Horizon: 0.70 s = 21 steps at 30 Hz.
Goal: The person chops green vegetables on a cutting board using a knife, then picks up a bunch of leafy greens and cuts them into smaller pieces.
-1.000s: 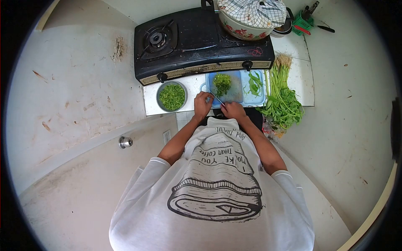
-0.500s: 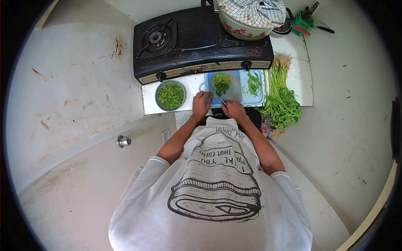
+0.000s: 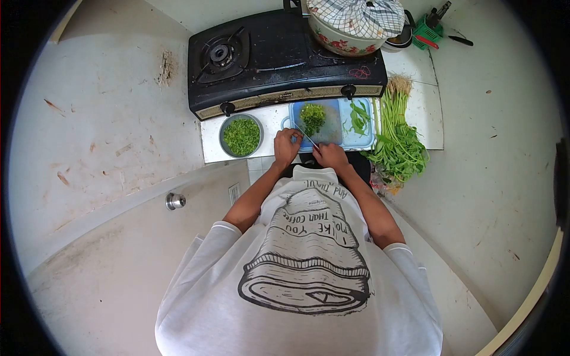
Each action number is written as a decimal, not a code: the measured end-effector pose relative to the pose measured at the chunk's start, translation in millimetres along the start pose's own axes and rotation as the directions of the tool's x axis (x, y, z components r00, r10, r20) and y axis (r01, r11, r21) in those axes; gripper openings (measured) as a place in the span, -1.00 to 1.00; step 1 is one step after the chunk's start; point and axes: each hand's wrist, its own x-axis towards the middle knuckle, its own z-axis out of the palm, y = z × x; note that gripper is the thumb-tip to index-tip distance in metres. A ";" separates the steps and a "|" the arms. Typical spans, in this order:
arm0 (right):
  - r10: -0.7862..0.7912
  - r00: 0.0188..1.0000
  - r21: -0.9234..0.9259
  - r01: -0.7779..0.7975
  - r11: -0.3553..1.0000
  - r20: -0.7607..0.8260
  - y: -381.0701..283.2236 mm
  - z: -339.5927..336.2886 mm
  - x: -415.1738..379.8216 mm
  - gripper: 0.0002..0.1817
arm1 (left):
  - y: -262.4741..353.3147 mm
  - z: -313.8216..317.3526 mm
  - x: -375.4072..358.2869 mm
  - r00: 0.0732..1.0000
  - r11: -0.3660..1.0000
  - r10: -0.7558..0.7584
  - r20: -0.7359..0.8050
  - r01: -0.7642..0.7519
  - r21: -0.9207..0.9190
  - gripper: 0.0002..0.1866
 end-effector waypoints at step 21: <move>0.044 0.997 -0.037 -0.041 0.998 0.071 -6.0 -2.1 3.1 -0.53 | 1.3 -6.3 2.8 0.997 0.998 0.063 0.035 -0.063 0.004 -0.94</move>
